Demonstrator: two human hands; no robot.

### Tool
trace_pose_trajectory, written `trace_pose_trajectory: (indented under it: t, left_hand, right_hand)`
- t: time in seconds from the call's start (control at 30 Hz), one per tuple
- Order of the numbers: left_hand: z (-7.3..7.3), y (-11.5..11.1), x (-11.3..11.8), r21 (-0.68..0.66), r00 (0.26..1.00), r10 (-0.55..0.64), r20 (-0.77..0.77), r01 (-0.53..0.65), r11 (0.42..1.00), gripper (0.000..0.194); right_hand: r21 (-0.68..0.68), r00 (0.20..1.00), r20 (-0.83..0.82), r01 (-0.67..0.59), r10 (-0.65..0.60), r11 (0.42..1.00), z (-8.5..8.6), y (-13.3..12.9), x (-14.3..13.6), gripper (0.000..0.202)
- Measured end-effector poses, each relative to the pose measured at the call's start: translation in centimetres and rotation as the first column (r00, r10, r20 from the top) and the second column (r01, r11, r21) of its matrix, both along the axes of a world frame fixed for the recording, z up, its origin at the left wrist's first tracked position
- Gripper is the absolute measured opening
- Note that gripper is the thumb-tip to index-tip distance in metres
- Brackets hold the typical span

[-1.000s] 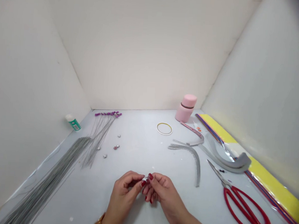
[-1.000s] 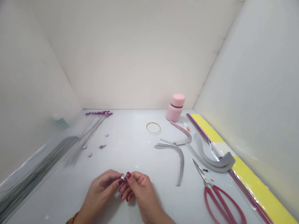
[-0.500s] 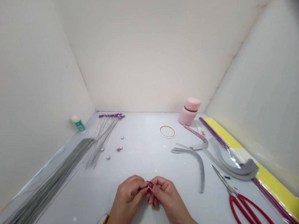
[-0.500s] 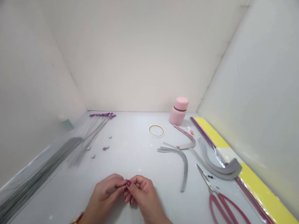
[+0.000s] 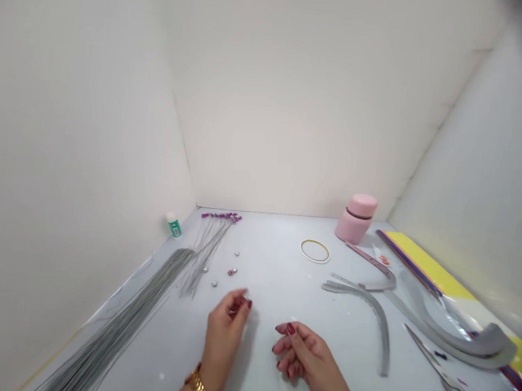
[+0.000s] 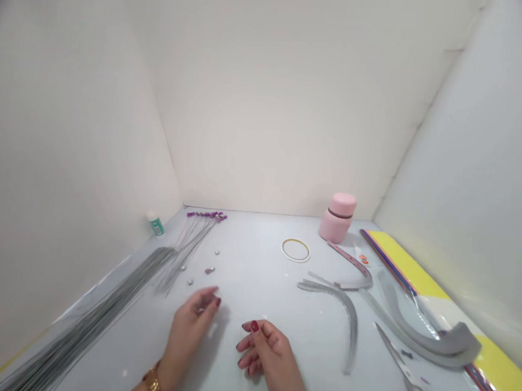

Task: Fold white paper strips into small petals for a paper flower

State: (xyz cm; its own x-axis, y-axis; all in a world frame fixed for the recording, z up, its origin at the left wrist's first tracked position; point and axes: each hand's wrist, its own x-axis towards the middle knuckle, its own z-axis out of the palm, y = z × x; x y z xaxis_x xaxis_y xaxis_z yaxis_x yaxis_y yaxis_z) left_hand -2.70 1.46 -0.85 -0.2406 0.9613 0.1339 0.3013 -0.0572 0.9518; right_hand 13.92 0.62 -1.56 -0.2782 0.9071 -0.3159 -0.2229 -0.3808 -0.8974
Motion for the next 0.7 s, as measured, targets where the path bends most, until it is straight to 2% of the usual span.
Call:
trace_pose_trajectory:
  t: [0.07, 0.13, 0.27, 0.33, 0.4, 0.53, 0.7]
  left_hand:
    - [-0.5, 0.6, -1.0, -0.009, 0.996, 0.084, -0.004, -0.084, 0.996, 0.038]
    - [-0.7, 0.7, -1.2, -0.008, 0.995, 0.093, -0.033, -0.093, 0.996, 0.039]
    - [0.0, -0.2, 0.0, 0.022, 0.988, -0.039, -0.150, 0.042, 0.999, 0.016]
    - [0.3, -0.5, 0.3, 0.041, 0.972, -0.074, -0.221, 0.085, 0.996, 0.016]
    - [0.3, -0.5, 0.1, 0.062, 0.954, -0.059, -0.294, 0.081, 0.995, 0.017]
    - [-0.9, 0.6, -1.8, 0.088, 0.903, -0.004, -0.430, 0.046, 0.995, 0.019]
    - [-3.0, 2.4, -3.4, 0.112, 0.840, -0.003, -0.542, 0.076, 0.991, 0.031]
  right_hand:
    - [0.005, 1.000, 0.006, -0.001, 0.001, 1.000, 0.0, 0.0, 0.0, 0.038]
    - [0.016, 1.000, 0.004, -0.008, 0.008, 1.000, 0.0, -0.1, 0.0, 0.039]
    - [0.036, 1.000, 0.000, -0.025, 0.025, 0.999, -0.4, 0.0, 0.0, 0.037]
    - [0.045, 0.999, 0.002, -0.046, 0.046, 0.998, -0.8, 0.1, 0.0, 0.036]
    - [0.050, 0.998, 0.006, -0.064, 0.064, 0.997, -1.1, 0.2, -0.1, 0.036]
    - [0.075, 0.997, 0.029, -0.073, 0.071, 0.995, -0.9, 0.1, -0.2, 0.031]
    - [0.122, 0.995, 0.090, -0.058, 0.048, 0.991, -0.3, -0.3, -0.4, 0.023]
